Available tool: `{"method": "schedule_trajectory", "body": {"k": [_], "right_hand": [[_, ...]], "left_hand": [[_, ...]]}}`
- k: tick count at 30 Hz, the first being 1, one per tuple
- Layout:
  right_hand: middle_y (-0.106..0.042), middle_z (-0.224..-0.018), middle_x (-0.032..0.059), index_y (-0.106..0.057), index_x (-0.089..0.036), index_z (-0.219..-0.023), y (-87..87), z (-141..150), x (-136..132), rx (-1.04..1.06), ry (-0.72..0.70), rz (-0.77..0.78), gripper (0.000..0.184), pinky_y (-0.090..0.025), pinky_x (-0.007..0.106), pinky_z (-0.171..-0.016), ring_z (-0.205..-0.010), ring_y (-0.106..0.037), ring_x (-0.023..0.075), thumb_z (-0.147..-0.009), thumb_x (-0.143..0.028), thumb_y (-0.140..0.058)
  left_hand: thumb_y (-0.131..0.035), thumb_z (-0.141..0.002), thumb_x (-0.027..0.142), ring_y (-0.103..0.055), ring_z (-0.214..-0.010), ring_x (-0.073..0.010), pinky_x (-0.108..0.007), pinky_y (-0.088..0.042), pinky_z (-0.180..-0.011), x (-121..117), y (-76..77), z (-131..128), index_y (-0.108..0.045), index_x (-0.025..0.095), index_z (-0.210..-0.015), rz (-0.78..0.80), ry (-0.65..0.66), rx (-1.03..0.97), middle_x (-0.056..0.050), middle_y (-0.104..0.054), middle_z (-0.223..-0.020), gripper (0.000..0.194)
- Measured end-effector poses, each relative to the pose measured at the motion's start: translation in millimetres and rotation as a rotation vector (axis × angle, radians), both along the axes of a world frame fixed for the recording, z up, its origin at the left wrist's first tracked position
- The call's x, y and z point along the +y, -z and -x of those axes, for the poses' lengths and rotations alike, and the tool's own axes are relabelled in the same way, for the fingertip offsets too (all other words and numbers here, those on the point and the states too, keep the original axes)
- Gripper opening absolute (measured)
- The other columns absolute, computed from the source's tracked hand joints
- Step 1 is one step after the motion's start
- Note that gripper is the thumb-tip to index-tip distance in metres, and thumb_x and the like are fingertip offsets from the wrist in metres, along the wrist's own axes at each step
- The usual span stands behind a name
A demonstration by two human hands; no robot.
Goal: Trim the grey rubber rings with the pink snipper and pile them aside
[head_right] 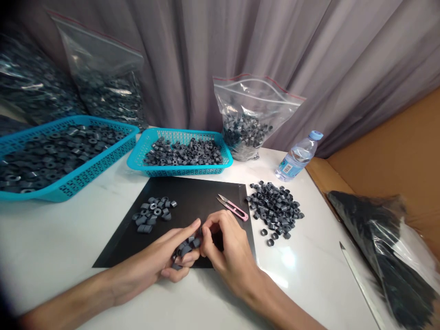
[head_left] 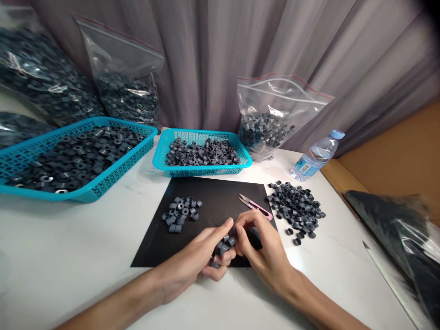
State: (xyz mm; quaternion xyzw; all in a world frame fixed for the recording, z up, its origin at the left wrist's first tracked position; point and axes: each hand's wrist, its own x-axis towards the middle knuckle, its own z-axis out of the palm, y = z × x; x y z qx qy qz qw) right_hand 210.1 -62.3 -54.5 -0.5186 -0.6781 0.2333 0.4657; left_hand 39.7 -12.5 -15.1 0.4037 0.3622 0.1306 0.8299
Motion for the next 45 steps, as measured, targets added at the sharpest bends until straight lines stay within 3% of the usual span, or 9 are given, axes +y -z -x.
{"method": "schedule_trajectory", "body": {"k": [8,14,19,25,31,39,45], "right_hand": [[-0.062,-0.085,0.0005,-0.057,-0.022,-0.096,-2.3,-1,1,0.024,0.166,-0.106,0.002,-0.051,0.025,-0.067,-0.072,-0.06,0.0126,-0.097,-0.02,-0.055],[-0.062,-0.086,0.0014,-0.06,-0.022,-0.104,-5.9,-1,0,-0.075,0.116,-0.185,0.011,-0.046,0.028,-0.065,-0.071,-0.057,0.014,-0.097,-0.016,-0.054],[-0.063,-0.086,0.0031,-0.064,-0.023,-0.101,-7.2,-1,-2,0.0,0.122,-0.135,0.01,-0.046,0.029,-0.064,-0.073,-0.056,0.0159,-0.097,-0.018,-0.055],[-0.063,-0.084,0.0027,-0.067,-0.023,-0.099,-5.4,2,-3,0.085,0.147,-0.08,0.009,-0.046,0.028,-0.061,-0.07,-0.055,0.0148,-0.097,-0.024,-0.058],[-0.065,-0.088,0.0031,-0.069,-0.022,-0.102,-4.1,2,0,0.315,0.098,0.126,0.019,-0.047,0.024,-0.051,-0.064,-0.057,0.0125,-0.094,-0.038,-0.063],[-0.066,-0.089,0.0035,-0.067,-0.022,-0.106,-7.6,5,-1,0.314,-0.017,0.134,0.017,-0.051,0.026,-0.061,-0.071,-0.06,0.0137,-0.094,-0.034,-0.063],[-0.061,-0.095,0.0049,-0.069,-0.025,-0.103,-10.7,3,0,0.249,-0.015,0.076,0.013,-0.05,0.026,-0.057,-0.079,-0.058,0.0162,-0.092,-0.032,-0.065]], "left_hand": [[-0.053,-0.095,0.047,-0.018,-0.051,-0.0049,-0.016,-0.011,-0.043,4,3.0,2,-0.059,0.013,-0.084,0.172,-0.112,-0.109,0.006,-0.035,-0.062,0.036],[-0.053,-0.095,0.04,-0.018,-0.045,-0.0023,-0.012,-0.006,-0.036,5,-0.9,3,-0.058,0.012,-0.077,0.309,-0.215,-0.083,0.005,-0.041,-0.057,0.034],[-0.055,-0.094,0.043,-0.027,-0.044,-0.0012,-0.009,-0.006,-0.034,6,-2.4,4,-0.06,0.011,-0.078,0.366,-0.251,-0.1,0.004,-0.044,-0.058,0.036],[-0.057,-0.094,0.041,-0.032,-0.043,0.0004,-0.009,-0.009,-0.033,6,-1.6,4,-0.062,0.011,-0.08,0.419,-0.204,-0.151,-0.001,-0.053,-0.067,0.034],[-0.059,-0.093,0.04,-0.036,-0.045,-0.0006,-0.008,-0.011,-0.034,6,-1.5,1,-0.062,0.011,-0.079,0.402,-0.245,-0.162,-0.001,-0.054,-0.068,0.032],[-0.065,-0.089,0.037,-0.029,-0.048,-0.001,-0.01,-0.014,-0.037,4,-1.6,4,-0.063,0.012,-0.08,0.278,-0.224,-0.117,0.001,-0.052,-0.069,0.027],[-0.065,-0.09,0.042,-0.035,-0.055,-0.0039,-0.013,-0.017,-0.042,3,-7.0,1,-0.068,0.013,-0.088,0.098,-0.182,-0.1,0.0,-0.054,-0.074,0.029]]}}
